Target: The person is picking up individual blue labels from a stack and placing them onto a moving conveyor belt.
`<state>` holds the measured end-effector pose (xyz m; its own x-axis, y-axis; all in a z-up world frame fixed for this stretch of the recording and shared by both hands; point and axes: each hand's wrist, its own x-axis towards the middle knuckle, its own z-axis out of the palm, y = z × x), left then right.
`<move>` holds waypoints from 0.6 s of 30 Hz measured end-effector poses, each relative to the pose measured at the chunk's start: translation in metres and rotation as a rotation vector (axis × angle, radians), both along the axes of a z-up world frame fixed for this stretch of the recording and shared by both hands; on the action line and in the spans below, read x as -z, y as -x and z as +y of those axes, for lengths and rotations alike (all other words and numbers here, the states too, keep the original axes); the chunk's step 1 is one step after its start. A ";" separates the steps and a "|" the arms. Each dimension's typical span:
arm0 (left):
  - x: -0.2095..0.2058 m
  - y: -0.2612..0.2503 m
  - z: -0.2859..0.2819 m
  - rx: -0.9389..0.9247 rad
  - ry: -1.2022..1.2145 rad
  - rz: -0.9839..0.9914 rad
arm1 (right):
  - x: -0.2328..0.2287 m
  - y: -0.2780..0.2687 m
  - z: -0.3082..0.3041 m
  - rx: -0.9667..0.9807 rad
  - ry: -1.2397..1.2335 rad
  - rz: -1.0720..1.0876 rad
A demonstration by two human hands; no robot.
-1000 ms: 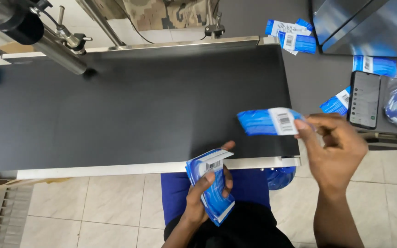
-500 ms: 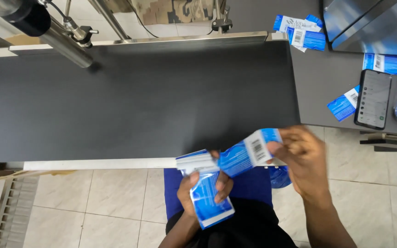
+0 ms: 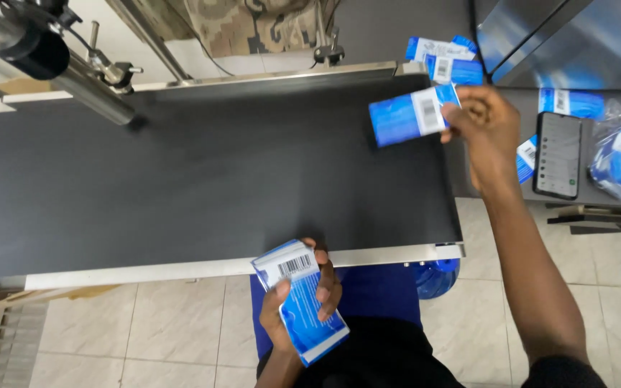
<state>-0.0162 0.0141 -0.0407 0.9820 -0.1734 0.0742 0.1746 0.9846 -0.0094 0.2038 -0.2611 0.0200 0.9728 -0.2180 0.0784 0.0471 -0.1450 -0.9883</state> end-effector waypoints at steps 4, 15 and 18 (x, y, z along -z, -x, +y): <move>-0.002 0.004 -0.004 -0.004 -0.059 -0.006 | 0.033 -0.065 -0.019 0.019 -0.023 -0.016; 0.001 -0.003 -0.003 -0.003 -0.076 0.051 | 0.053 -0.077 -0.002 0.050 0.344 0.010; 0.000 -0.004 -0.004 -0.011 -0.109 0.074 | 0.044 -0.057 -0.004 0.062 0.486 -0.042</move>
